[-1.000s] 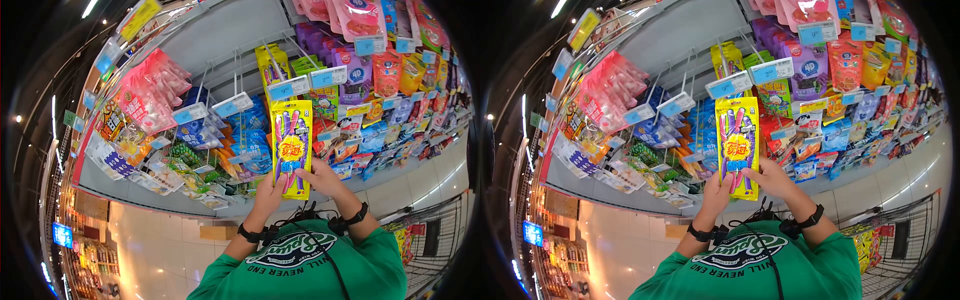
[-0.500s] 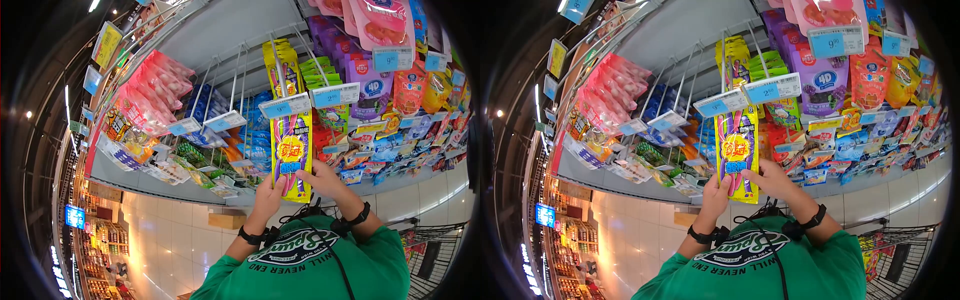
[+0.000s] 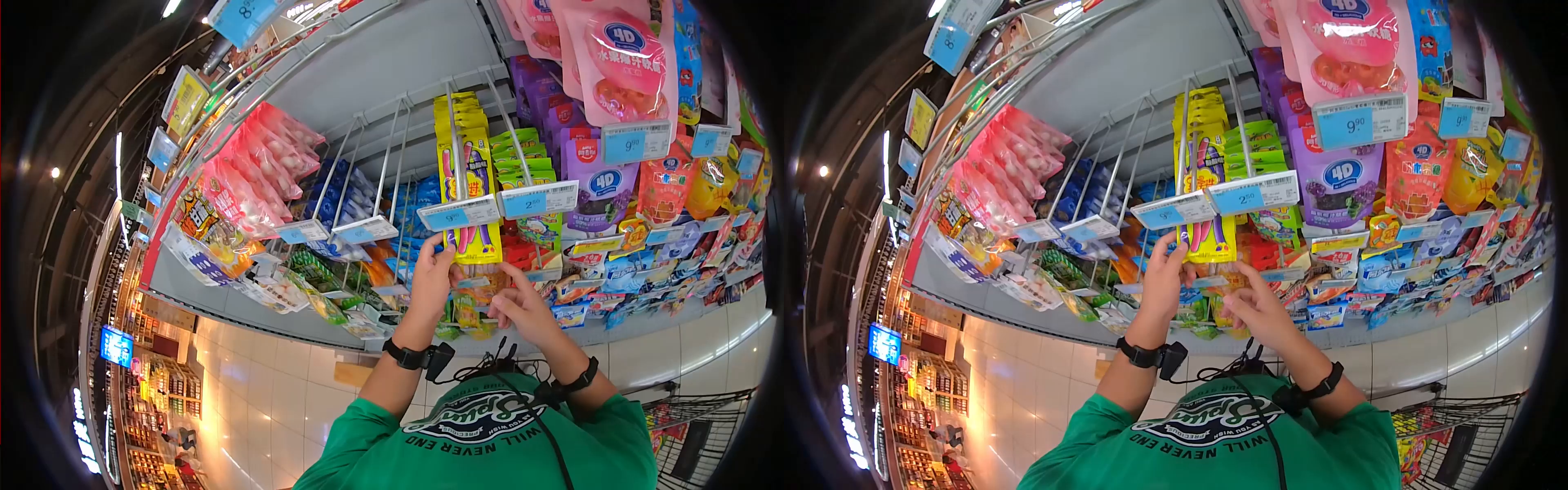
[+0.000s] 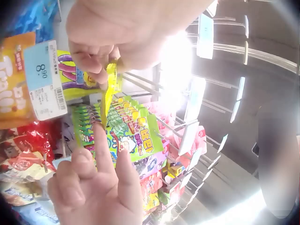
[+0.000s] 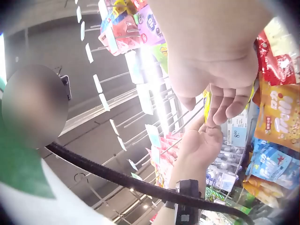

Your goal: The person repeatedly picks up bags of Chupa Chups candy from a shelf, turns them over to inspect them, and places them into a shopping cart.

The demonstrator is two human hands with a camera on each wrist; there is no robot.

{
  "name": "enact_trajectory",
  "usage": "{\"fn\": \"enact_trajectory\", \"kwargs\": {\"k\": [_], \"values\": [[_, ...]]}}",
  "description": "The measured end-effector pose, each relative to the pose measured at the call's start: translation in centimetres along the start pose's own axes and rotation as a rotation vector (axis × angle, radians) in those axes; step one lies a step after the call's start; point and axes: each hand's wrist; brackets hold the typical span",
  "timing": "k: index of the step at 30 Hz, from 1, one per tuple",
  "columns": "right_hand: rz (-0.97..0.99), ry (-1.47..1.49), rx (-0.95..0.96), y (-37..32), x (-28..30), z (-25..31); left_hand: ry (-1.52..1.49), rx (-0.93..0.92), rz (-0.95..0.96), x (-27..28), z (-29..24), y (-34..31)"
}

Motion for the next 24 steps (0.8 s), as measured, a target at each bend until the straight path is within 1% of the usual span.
{"fn": "enact_trajectory", "kwargs": {"k": [2, 5, 7, 9, 11, 12, 14, 17, 18, 20, 21, 23, 24], "values": [[0.022, -0.007, 0.004, 0.1, 0.4, 0.1, -0.015, 0.050, -0.039, 0.0, 0.1, 0.9], [0.025, 0.017, 0.004, 0.0, 0.8, 0.1, -0.074, 0.064, -0.083, 0.1, 1.3, 2.0], [0.074, -0.032, -0.008, -0.1, 1.2, 0.3, -0.076, 0.067, -0.113, 0.2, 2.1, 2.5], [0.074, -0.027, -0.018, -0.4, 1.4, 0.2, -0.080, 0.074, -0.146, 0.6, 3.0, 2.9], [0.074, -0.023, -0.029, -0.5, 1.6, 0.3, 0.028, 0.086, -0.073, 1.2, 3.6, 3.5], [0.081, -0.032, -0.048, -0.5, 1.7, 0.3, 0.026, 0.086, -0.074, 1.4, 4.0, 3.9], [0.090, -0.041, -0.067, -0.5, 2.0, 0.3, 0.102, 0.083, 0.012, 1.7, 4.5, 4.4], [0.117, -0.066, -0.038, -0.5, 2.2, 0.3, 0.185, 0.070, 0.053, 1.0, 4.0, 4.2], [0.120, -0.068, -0.050, -0.6, 2.2, 0.4, 0.186, 0.069, 0.053, 1.1, 4.6, 4.5], [0.122, -0.069, -0.063, -0.6, 2.3, 0.6, 0.343, 0.042, 0.109, 1.6, 6.3, 5.3], [0.127, -0.070, -0.064, -0.7, 2.3, 0.6, 0.344, 0.042, 0.108, 1.3, 5.7, 5.1], [0.134, -0.068, -0.068, -0.7, 2.5, 0.6, 0.438, 0.008, 0.105, 0.6, 4.3, 4.5], [0.134, -0.083, -0.061, -0.7, 2.6, 0.6, 0.438, 0.012, 0.103, 0.6, 4.4, 4.6]]}}
Point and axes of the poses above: each hand's wrist, its own y-axis towards the middle knuckle, its own x-axis out of the back of the hand, z = x × y, and after that the axes turned 4 degrees about y, right-handed
